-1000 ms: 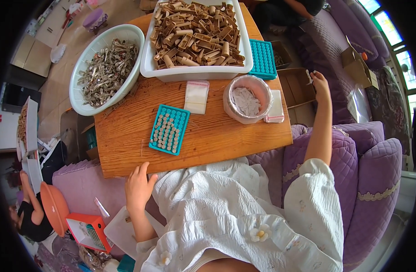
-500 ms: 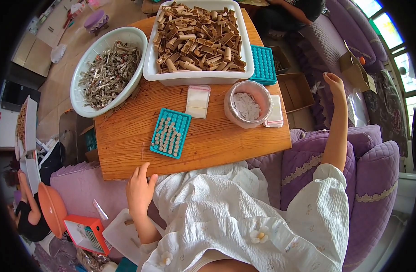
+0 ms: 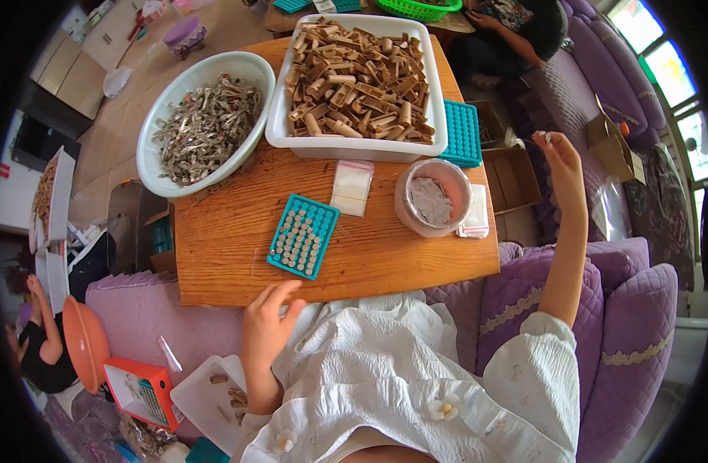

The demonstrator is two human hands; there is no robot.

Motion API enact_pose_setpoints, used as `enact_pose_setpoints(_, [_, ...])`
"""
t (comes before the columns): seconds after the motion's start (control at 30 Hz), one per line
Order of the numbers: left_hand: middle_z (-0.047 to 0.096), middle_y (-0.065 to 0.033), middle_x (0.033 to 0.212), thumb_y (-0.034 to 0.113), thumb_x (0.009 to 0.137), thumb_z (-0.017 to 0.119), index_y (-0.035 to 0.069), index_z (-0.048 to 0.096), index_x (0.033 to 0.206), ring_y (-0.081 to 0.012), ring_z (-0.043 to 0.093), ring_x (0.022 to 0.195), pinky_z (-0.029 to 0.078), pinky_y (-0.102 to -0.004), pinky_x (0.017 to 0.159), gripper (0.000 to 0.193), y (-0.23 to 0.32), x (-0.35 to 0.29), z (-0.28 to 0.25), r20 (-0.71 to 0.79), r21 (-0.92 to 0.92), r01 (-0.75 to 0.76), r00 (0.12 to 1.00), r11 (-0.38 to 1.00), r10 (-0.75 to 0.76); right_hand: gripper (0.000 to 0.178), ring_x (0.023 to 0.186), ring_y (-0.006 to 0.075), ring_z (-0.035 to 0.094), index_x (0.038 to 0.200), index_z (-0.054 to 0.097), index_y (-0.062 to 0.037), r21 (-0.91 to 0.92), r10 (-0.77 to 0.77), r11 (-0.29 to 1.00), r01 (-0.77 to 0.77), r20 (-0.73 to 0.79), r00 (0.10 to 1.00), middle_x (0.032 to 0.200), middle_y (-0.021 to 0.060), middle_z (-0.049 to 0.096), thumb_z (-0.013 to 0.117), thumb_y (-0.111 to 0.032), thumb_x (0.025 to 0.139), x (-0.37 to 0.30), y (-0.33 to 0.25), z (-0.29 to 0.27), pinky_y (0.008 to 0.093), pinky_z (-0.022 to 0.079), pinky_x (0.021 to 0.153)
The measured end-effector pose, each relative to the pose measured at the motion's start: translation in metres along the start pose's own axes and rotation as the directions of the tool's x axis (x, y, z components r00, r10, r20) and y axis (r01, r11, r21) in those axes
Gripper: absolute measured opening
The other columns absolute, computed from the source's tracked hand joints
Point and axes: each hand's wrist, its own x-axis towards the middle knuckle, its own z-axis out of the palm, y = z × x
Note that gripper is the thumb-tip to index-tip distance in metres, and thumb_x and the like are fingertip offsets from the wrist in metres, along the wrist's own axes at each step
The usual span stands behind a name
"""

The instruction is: The person assembles firecracker components by hand, taking cardboard tubes, fuses, and end caps from containers and trays on the table and fitting them together.

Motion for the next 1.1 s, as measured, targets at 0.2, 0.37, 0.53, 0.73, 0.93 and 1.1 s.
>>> enact_pose_setpoints(0.2, [0.059, -0.0089, 0.09, 0.006, 0.074, 0.064, 0.001, 0.052, 0.106, -0.0154, 0.058, 0.079, 0.046, -0.0246, 0.067, 0.034, 0.045, 0.017, 0.046, -0.13, -0.663, -0.109, 0.991, 0.741, 0.03, 0.016, 0.067, 0.0113, 0.054, 0.08, 0.051, -0.0021, -0.207, -0.168, 0.953, 0.22, 0.242, 0.956, 0.072, 0.0039, 0.054, 0.06, 0.006, 0.07, -0.081, -0.067, 0.154, 0.0225, 0.044, 0.059])
enact_pose_setpoints(0.37, [0.055, -0.0036, 0.085, 0.003, 0.077, 0.062, 0.001, 0.05, 0.106, -0.0099, 0.054, 0.077, 0.044, -0.0195, 0.066, 0.032, 0.057, 0.041, 0.067, -0.226, -0.921, -0.16, 0.962, 0.354, -0.153, 0.019, 0.063, 0.0259, 0.055, 0.081, 0.052, -0.0023, -0.088, -0.408, 0.892, 0.443, 0.266, 0.873, 0.071, 0.0093, 0.052, 0.064, 0.0, 0.065, -0.124, -0.071, 0.239, 0.0321, 0.044, 0.052])
enact_pose_setpoints(0.53, [0.056, -0.0033, 0.087, -0.001, 0.075, 0.06, 0.003, 0.052, 0.096, -0.0084, 0.053, 0.08, 0.043, -0.0217, 0.075, 0.023, 0.037, 0.047, 0.057, -0.11, -0.992, -0.122, 0.961, -0.031, -0.255, 0.02, 0.058, 0.024, 0.052, 0.084, 0.054, -0.0016, -0.075, -0.517, 0.787, 0.613, 0.462, 0.72, 0.069, 0.0104, 0.053, 0.064, -0.001, 0.067, -0.108, -0.066, 0.254, 0.0319, 0.044, 0.051])
enact_pose_setpoints(0.73, [0.056, -0.0023, 0.09, 0.005, 0.08, 0.057, 0.007, 0.052, 0.099, -0.011, 0.054, 0.083, 0.047, -0.0254, 0.074, 0.021, 0.017, 0.043, 0.032, -0.234, -0.968, -0.249, 0.906, 0.003, -0.353, 0.018, 0.063, 0.015, 0.055, 0.088, 0.058, -0.0034, -0.15, -0.313, 0.885, 0.441, 0.51, 0.802, 0.075, 0.0065, 0.059, 0.062, -0.002, 0.07, -0.029, -0.069, 0.252, 0.0268, 0.045, 0.058])
enact_pose_setpoints(0.93, [0.058, -0.0064, 0.095, 0.006, 0.08, 0.057, 0.003, 0.054, 0.098, -0.0172, 0.057, 0.088, 0.049, -0.0282, 0.076, 0.018, 0.02, 0.039, 0.026, -0.201, -0.979, -0.186, 0.941, 0.077, -0.274, 0.031, 0.081, 0.036, 0.056, 0.104, 0.048, -0.006, -0.648, -0.292, 0.631, 0.426, 0.311, 0.905, 0.087, 0.0188, 0.058, 0.056, -0.008, 0.075, 0.103, -0.001, 0.248, 0.0418, 0.045, 0.069])
enact_pose_setpoints(1.1, [0.058, -0.0066, 0.093, 0.005, 0.08, 0.058, 0.002, 0.054, 0.097, -0.019, 0.057, 0.089, 0.048, -0.0312, 0.079, 0.018, 0.021, 0.038, 0.022, -0.206, -0.978, -0.196, 0.937, 0.066, -0.281, 0.033, 0.08, 0.036, 0.057, 0.108, 0.047, -0.0082, -0.751, -0.086, 0.542, 0.378, 0.397, 0.914, 0.085, 0.0217, 0.057, 0.054, -0.006, 0.075, 0.109, 0.005, 0.251, 0.0434, 0.046, 0.07])
